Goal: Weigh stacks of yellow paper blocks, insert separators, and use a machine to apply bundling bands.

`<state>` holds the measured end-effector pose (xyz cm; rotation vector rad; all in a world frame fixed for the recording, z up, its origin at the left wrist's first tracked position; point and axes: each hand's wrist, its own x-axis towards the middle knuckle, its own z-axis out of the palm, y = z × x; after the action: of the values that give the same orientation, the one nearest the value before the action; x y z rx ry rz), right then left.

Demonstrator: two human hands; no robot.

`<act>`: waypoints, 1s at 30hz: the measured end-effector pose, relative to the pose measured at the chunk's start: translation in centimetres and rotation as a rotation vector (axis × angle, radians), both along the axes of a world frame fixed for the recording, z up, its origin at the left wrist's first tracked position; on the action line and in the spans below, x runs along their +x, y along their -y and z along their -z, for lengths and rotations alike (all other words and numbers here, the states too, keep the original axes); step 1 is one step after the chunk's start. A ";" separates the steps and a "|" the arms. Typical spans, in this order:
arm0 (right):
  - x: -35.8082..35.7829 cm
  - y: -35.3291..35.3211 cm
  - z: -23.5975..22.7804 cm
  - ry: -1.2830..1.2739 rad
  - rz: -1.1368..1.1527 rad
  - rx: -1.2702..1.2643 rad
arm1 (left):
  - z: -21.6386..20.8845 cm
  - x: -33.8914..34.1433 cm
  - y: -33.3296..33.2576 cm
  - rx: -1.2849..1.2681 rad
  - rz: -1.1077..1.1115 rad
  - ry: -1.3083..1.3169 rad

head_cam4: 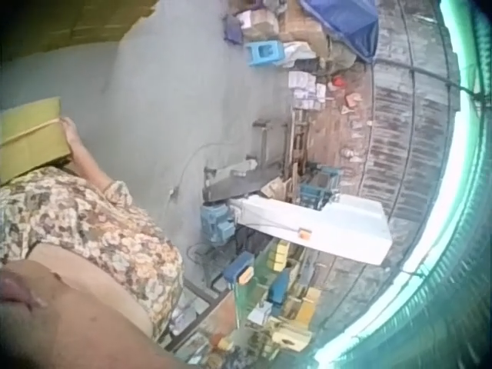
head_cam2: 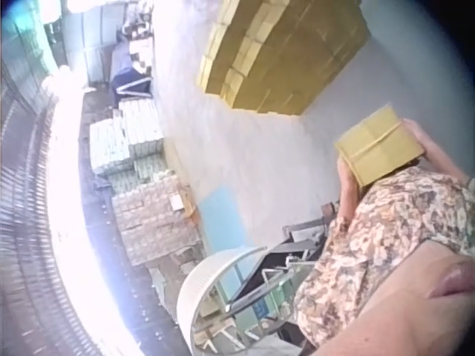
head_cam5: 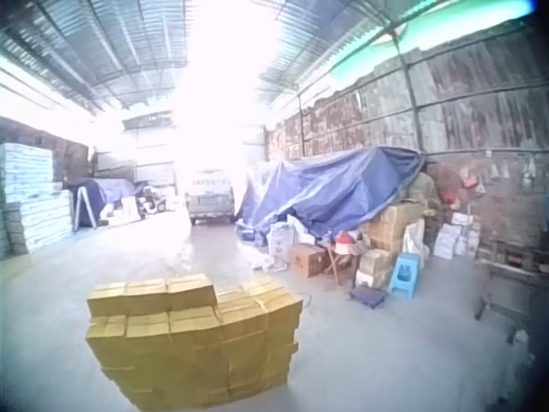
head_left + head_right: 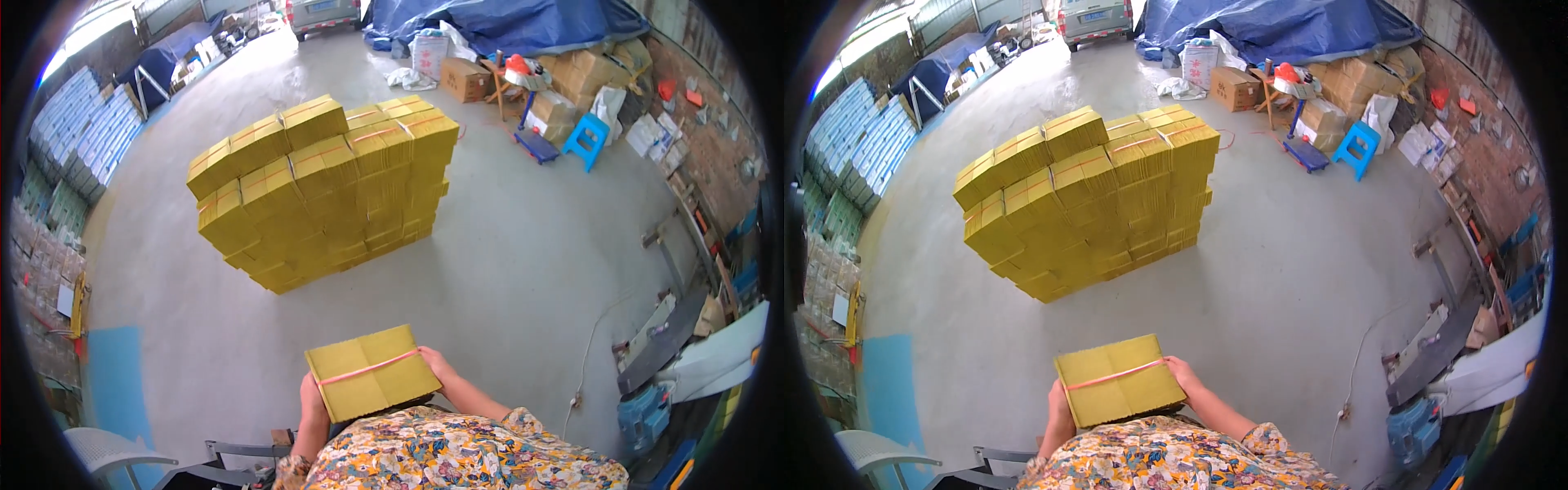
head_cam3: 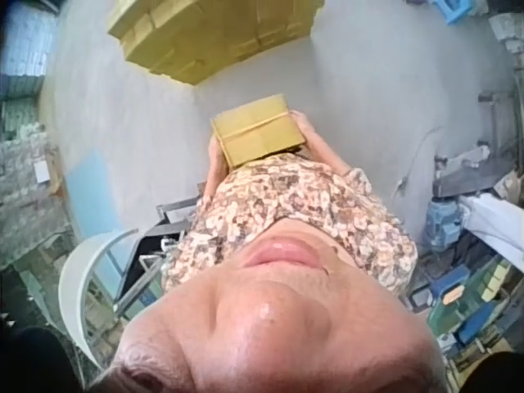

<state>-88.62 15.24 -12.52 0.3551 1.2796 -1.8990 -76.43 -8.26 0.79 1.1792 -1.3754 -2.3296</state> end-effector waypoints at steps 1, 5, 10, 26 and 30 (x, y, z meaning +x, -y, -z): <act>-1.6 0.0 0.7 0.042 0.062 -0.028 | -1.1 -3.2 0.5 -0.049 0.081 0.025; -9.1 0.3 -0.6 -0.174 0.159 -0.023 | 1.0 -14.2 4.4 0.101 0.276 -0.047; -19.7 -0.5 1.0 -0.049 0.403 -0.201 | 0.1 -27.9 3.8 0.166 0.398 -0.007; -66.2 8.1 -14.5 -0.366 0.091 -0.161 | -6.1 -65.8 9.8 0.052 0.219 -0.197; -75.2 12.8 -16.5 -0.420 0.047 -0.072 | -6.3 -73.5 14.8 -0.043 0.269 -0.237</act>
<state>-163.78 2.49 4.00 -0.0590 1.4731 -2.1260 -149.89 -23.11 7.07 0.7139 -1.5676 -2.5028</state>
